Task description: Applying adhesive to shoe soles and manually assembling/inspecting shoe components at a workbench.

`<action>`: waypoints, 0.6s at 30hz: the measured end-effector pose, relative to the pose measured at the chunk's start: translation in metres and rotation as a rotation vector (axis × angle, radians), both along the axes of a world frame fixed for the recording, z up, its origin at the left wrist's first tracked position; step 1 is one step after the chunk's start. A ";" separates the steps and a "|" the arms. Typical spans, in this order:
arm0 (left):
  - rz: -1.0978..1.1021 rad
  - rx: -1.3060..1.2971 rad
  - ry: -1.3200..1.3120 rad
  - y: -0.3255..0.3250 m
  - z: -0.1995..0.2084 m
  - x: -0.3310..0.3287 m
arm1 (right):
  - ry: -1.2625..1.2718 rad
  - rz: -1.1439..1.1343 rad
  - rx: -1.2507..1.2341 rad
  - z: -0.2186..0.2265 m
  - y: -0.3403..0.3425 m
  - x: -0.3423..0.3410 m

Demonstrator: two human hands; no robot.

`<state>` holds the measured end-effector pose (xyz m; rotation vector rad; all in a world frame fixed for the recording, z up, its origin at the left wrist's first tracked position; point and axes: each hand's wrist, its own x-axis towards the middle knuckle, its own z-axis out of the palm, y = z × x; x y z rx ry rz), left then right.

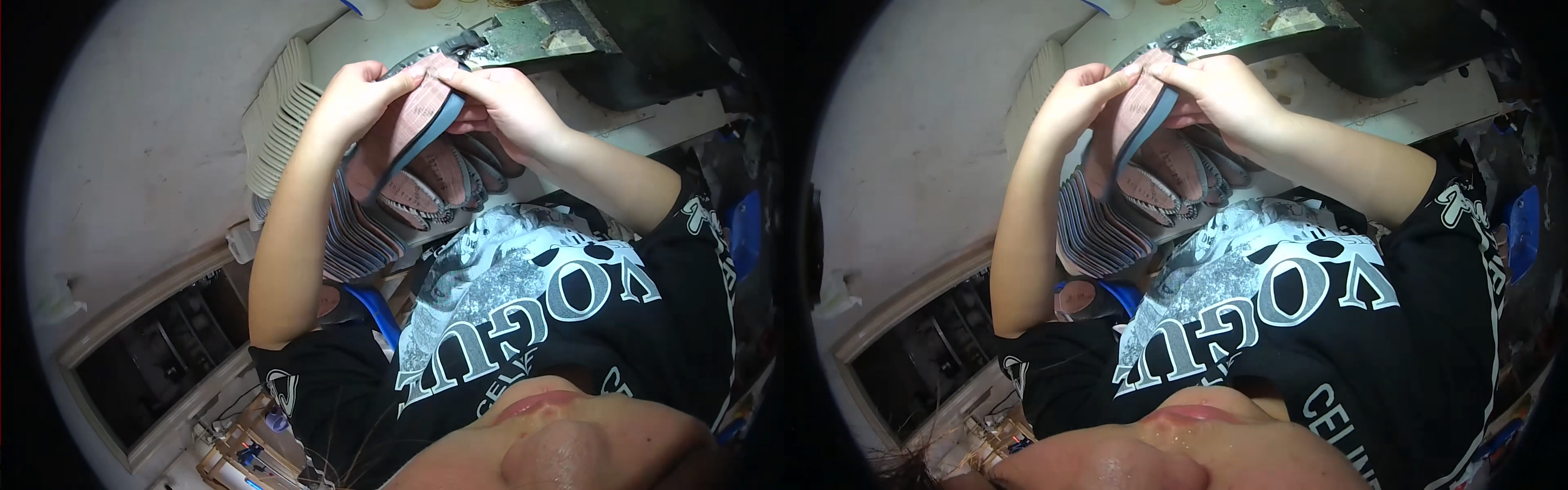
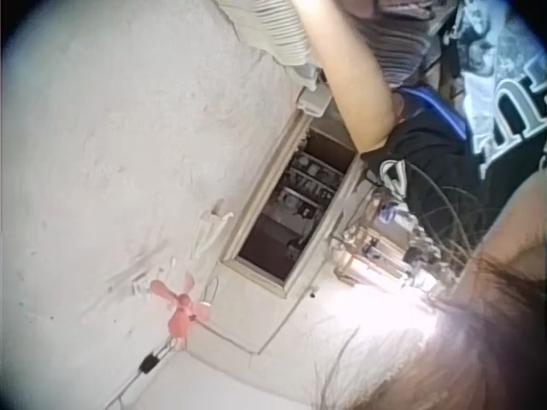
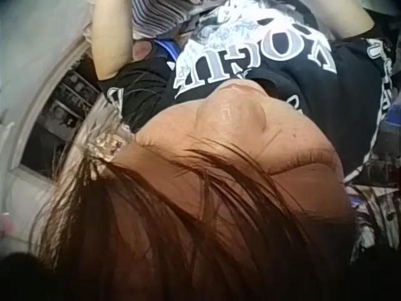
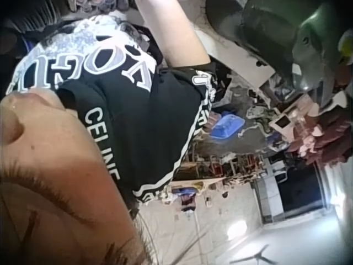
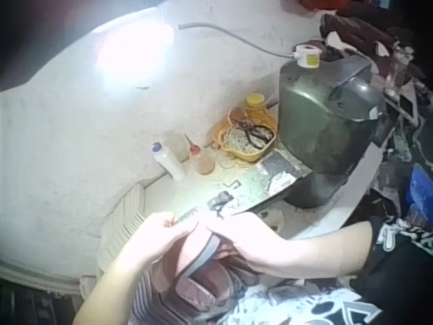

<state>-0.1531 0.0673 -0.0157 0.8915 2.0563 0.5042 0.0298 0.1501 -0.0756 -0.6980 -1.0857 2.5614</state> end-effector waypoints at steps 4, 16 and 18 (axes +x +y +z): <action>0.187 0.032 -0.221 -0.004 -0.001 0.009 | 0.078 0.103 0.104 -0.007 0.001 -0.004; 0.133 0.117 -0.299 -0.020 -0.004 0.006 | 0.011 0.130 0.326 -0.015 0.010 -0.007; 0.254 0.192 -0.326 -0.022 -0.010 0.009 | -0.011 0.120 0.245 -0.015 0.006 0.000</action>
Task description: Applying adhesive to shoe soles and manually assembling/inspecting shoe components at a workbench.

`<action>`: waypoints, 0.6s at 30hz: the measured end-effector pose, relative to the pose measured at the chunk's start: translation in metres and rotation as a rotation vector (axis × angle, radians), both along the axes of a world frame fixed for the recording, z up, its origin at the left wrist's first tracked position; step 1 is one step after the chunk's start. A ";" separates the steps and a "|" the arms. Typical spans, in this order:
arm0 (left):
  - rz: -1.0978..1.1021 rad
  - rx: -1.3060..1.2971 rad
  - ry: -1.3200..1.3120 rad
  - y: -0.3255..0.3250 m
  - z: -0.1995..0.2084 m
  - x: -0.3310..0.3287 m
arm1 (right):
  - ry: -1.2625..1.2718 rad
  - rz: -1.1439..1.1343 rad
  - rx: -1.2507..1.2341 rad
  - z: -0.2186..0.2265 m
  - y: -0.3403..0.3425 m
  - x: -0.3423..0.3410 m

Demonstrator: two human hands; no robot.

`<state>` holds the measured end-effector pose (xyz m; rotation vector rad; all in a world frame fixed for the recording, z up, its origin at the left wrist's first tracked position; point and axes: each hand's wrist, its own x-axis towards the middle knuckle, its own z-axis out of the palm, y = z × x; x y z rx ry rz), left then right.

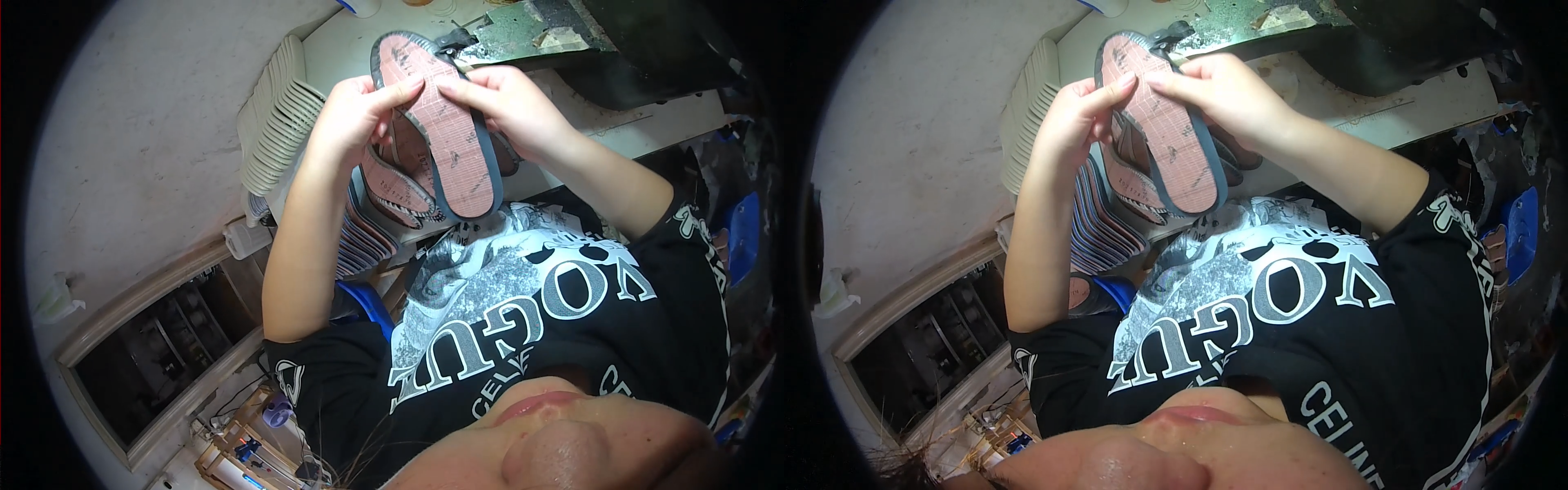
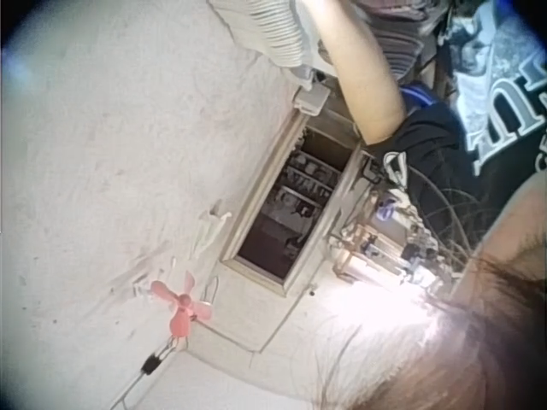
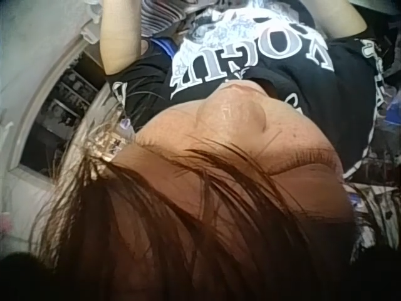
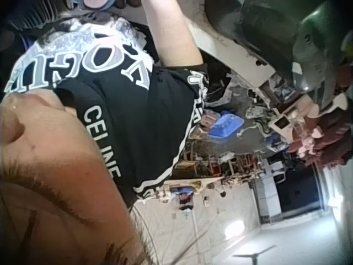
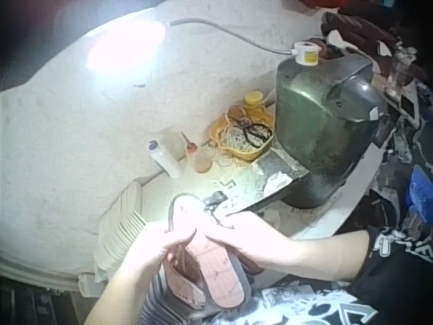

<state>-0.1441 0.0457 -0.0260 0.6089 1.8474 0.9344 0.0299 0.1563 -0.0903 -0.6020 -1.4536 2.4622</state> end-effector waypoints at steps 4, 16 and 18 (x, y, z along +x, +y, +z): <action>0.098 -0.033 -0.048 -0.004 0.008 0.015 | -0.108 0.295 -0.096 0.010 -0.025 0.049; -0.052 -0.181 0.004 0.028 0.011 -0.012 | -0.128 0.083 -0.362 0.055 -0.037 0.063; -0.258 -0.396 0.117 0.044 0.029 -0.031 | -0.106 0.012 -0.356 0.059 -0.035 0.058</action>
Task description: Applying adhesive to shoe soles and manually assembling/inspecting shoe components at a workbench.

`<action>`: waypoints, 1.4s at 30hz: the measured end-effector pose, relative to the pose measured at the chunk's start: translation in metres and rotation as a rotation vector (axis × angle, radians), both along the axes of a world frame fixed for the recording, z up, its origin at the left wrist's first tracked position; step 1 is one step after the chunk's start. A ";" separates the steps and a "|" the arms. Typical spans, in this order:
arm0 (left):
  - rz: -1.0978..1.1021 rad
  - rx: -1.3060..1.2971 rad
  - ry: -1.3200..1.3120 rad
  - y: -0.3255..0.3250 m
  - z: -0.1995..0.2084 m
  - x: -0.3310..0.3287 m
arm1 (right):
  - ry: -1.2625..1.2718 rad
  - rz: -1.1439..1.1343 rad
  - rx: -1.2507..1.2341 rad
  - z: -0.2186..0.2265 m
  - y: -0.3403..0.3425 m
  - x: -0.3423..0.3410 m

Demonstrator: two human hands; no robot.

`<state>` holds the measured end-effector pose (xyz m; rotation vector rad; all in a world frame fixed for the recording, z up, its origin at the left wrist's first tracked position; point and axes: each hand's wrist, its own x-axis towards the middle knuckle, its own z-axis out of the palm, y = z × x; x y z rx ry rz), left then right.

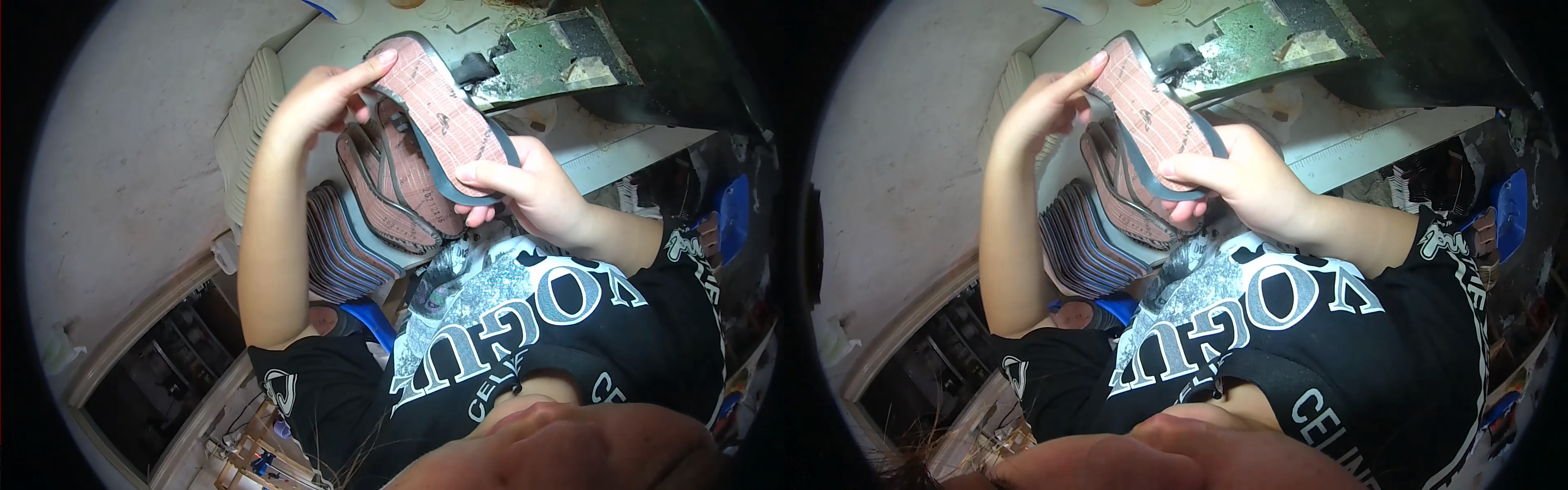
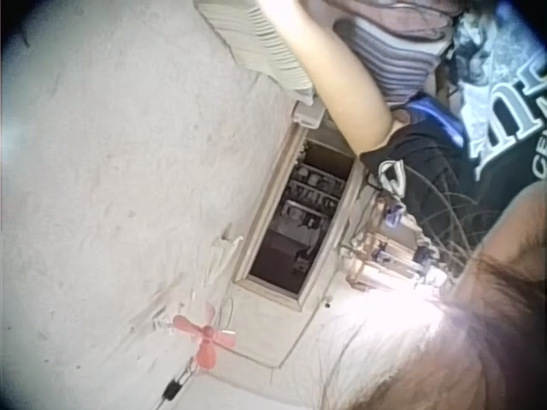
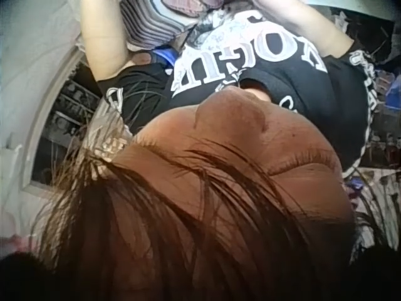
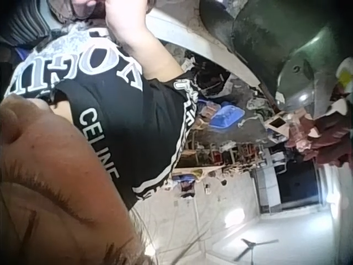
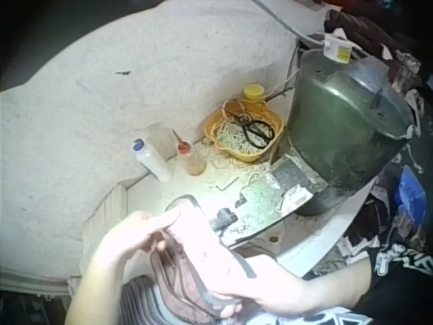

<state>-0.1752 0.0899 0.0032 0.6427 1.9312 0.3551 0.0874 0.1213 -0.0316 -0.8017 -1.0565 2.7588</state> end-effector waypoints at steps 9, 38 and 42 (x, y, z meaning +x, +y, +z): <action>-1.015 0.842 0.407 0.041 -0.007 0.008 | 0.003 -0.167 -0.057 -0.003 -0.005 -0.019; -0.475 0.212 -0.109 -0.019 0.005 0.035 | 0.028 -0.120 -0.147 -0.004 0.017 -0.014; -0.328 0.142 -0.080 -0.026 0.002 0.039 | 0.003 -0.077 -0.120 -0.009 0.023 -0.022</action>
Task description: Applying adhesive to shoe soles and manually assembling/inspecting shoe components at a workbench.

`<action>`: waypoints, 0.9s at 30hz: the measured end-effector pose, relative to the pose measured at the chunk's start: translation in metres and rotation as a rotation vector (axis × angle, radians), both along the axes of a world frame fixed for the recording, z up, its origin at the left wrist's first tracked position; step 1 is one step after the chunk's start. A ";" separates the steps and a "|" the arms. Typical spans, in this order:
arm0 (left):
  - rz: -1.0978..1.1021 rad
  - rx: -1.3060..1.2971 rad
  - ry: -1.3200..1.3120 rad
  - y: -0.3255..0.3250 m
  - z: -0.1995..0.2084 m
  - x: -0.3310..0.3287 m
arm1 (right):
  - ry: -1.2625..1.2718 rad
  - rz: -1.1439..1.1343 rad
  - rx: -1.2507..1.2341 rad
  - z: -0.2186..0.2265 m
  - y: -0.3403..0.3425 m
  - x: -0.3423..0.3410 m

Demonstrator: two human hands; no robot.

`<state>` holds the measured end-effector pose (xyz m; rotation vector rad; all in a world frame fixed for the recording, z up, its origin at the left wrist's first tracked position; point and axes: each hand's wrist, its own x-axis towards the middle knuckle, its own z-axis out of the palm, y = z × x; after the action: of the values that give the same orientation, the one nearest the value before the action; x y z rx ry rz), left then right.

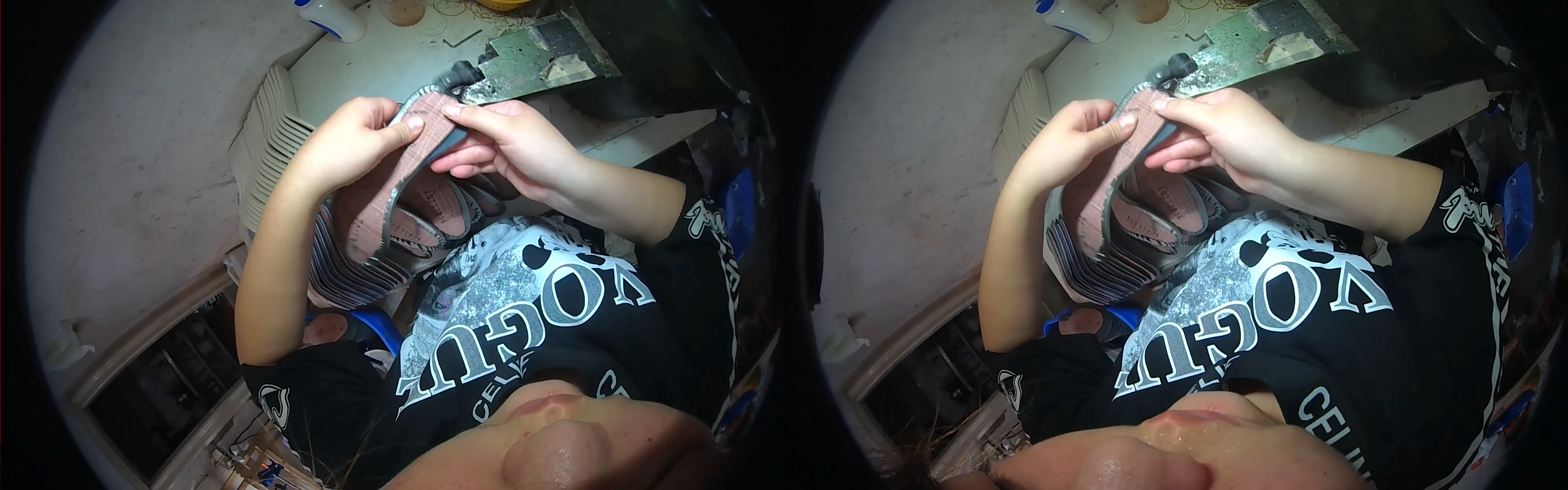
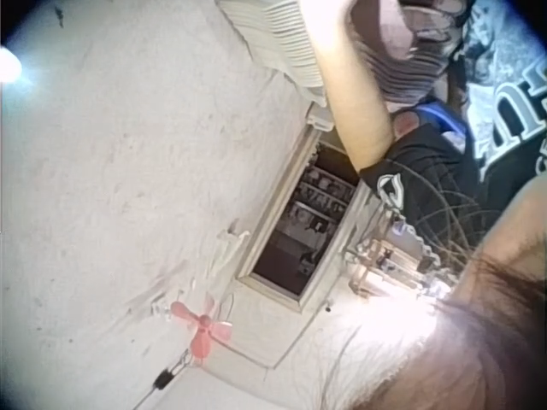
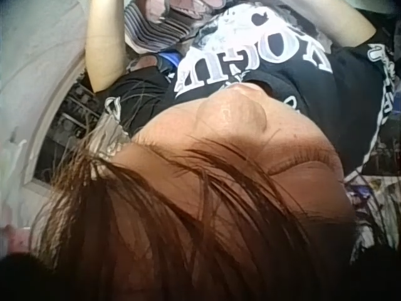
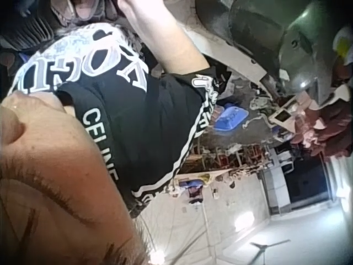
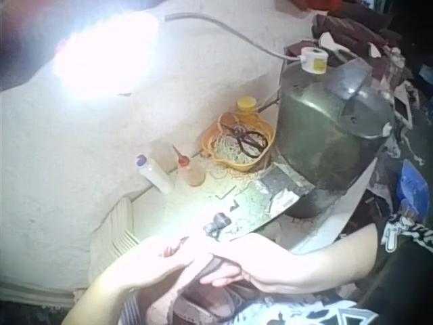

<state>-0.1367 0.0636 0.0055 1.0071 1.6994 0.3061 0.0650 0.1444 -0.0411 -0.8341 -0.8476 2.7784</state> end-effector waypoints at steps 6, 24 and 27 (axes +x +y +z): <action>0.208 -0.032 -0.134 -0.003 -0.001 0.009 | -0.002 0.028 0.073 -0.008 0.008 -0.006; 0.398 0.053 -0.124 0.004 -0.002 0.010 | -0.091 0.156 0.341 0.004 0.002 0.059; 0.413 0.096 -0.045 0.009 -0.007 -0.001 | -0.048 0.076 0.276 -0.003 -0.002 0.041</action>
<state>-0.1373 0.0723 -0.0019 0.7034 1.8584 0.6787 0.1063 0.1420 -0.0438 -0.8375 -1.2596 2.6265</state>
